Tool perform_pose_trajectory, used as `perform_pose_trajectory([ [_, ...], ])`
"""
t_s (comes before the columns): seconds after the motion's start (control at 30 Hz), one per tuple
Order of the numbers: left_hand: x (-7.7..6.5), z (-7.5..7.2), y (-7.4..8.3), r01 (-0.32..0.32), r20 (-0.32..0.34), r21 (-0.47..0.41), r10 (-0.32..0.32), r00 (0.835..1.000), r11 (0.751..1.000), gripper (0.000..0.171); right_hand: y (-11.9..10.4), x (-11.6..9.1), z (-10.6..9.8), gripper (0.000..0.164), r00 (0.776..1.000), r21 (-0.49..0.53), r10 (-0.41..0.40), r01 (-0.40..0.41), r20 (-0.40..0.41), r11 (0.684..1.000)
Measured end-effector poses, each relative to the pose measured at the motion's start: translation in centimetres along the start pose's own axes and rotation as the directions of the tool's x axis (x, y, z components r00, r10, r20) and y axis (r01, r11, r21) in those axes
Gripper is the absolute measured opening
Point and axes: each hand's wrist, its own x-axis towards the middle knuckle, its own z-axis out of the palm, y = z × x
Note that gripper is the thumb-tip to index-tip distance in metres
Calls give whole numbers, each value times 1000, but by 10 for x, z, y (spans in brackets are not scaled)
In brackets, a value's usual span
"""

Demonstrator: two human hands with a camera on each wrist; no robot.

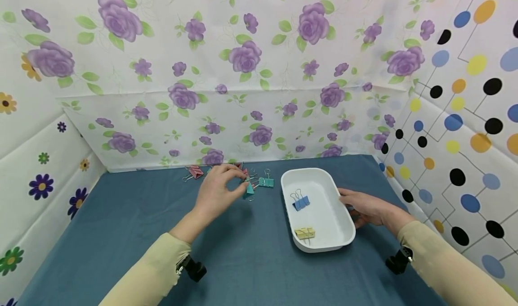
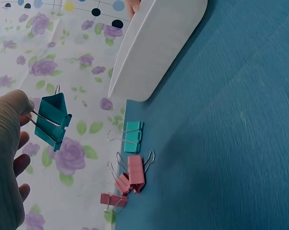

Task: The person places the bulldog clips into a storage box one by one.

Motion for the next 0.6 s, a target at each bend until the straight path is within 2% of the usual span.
perform_pose_trajectory([
  [0.6, 12, 16, 24, -70, 4, -50, 70, 998, 996, 11, 1, 2, 0, 54, 1000, -3, 10, -10, -21, 1000],
])
